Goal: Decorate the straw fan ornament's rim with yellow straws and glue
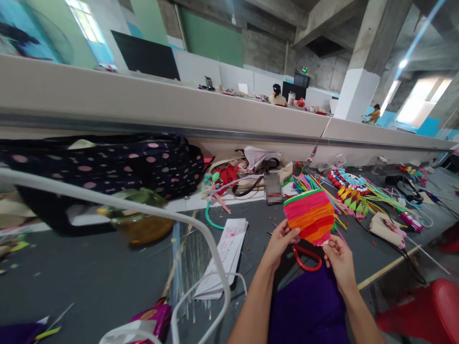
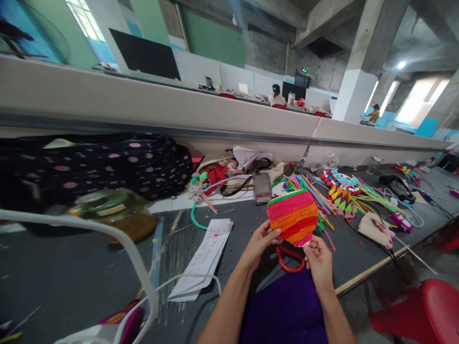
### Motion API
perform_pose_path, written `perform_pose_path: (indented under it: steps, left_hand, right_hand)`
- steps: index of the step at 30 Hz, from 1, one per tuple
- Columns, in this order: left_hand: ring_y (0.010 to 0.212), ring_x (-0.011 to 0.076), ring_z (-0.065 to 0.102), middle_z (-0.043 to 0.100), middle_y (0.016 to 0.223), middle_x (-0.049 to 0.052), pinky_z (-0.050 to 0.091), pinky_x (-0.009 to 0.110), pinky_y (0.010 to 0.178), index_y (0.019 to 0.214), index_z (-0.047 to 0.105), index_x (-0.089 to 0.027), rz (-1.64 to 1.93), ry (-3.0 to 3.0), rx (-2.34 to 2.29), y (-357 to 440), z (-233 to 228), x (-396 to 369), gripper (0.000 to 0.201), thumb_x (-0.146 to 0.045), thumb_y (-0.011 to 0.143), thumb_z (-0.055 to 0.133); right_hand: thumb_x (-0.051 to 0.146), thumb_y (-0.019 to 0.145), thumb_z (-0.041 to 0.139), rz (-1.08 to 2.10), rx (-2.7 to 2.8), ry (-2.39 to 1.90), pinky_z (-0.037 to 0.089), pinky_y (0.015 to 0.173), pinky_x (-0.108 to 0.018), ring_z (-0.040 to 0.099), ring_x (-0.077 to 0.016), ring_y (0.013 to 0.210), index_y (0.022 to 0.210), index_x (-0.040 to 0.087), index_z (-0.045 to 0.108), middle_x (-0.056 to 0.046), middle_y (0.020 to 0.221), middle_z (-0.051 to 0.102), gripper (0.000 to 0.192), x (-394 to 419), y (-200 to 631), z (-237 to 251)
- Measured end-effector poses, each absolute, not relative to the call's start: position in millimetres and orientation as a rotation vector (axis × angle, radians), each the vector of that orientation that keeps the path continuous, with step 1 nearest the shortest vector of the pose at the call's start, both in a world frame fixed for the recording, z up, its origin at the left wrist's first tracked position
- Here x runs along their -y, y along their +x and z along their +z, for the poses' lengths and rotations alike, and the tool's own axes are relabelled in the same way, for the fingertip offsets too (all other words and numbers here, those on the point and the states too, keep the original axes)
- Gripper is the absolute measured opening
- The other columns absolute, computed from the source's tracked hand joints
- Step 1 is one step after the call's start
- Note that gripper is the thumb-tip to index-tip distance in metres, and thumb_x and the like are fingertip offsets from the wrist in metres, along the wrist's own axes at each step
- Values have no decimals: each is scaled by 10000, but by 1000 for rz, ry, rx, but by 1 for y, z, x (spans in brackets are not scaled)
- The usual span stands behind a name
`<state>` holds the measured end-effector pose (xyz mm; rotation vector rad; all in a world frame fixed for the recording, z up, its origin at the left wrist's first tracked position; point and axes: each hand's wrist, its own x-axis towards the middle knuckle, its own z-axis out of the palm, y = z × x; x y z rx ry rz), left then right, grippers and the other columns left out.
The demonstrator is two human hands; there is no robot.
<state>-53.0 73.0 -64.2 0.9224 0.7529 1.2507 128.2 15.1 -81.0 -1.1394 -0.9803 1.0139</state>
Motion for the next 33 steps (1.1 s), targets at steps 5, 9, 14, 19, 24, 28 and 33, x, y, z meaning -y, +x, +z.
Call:
perform_pose_path:
  steps: [5,9,14,19,24,28,33]
  left_hand:
    - [817,187,671,713,1012,90,529,253,677,1130,618,-166,1246,919,-704,-51,-65,-73,575,-191,593,822]
    - [891,223,677,721,1017,93,532,319,794,1090,635,-158,1273,897,-677,-50,-64,-73,566,-187,561,834]
    - [849,203,669,708,1054,88,522,273,706,1139,616,-179,1233,931,-734,-53,-65,-74,574,-267,609,818]
    - [879,212,661,694,1085,103,518,273,699,1165,602,-180,1212,956,-729,-55,-66,-74,537,-319,674,770]
    - [908,223,670,713,1052,98,514,324,815,1120,610,-159,1254,933,-694,-53,-69,-76,585,-190,576,823]
    - [913,228,674,715,1056,97,511,346,839,1122,601,-158,1252,913,-701,-52,-69,-76,602,-164,563,823]
    - [901,205,665,698,1089,89,518,292,760,1158,591,-185,1223,947,-709,-54,-67,-74,556,-228,637,781]
  right_hand:
    - [375,711,745,1023,988,-1139,358,360,-160,478,-69,469,999,178,623,4,745,618,370,-15,126,-79]
    - [378,709,748,1032,973,-1138,355,354,-152,474,-63,465,996,176,620,6,744,616,374,-15,125,-78]
    - [394,711,747,1034,971,-1132,354,346,-147,466,-55,456,994,169,618,12,740,603,385,-16,125,-81]
    - [402,709,750,1035,956,-1133,349,338,-146,462,-55,454,1005,169,612,10,744,604,402,-15,124,-82]
    - [397,730,737,1032,980,-1133,350,342,-146,455,-55,460,1010,170,615,8,746,605,380,-13,123,-81]
    - [398,732,737,1035,970,-1132,356,340,-148,456,-57,461,1016,172,611,12,743,602,385,-12,124,-82]
    - [395,728,742,1036,961,-1129,358,340,-151,460,-60,464,1006,177,612,14,748,603,376,-12,125,-84]
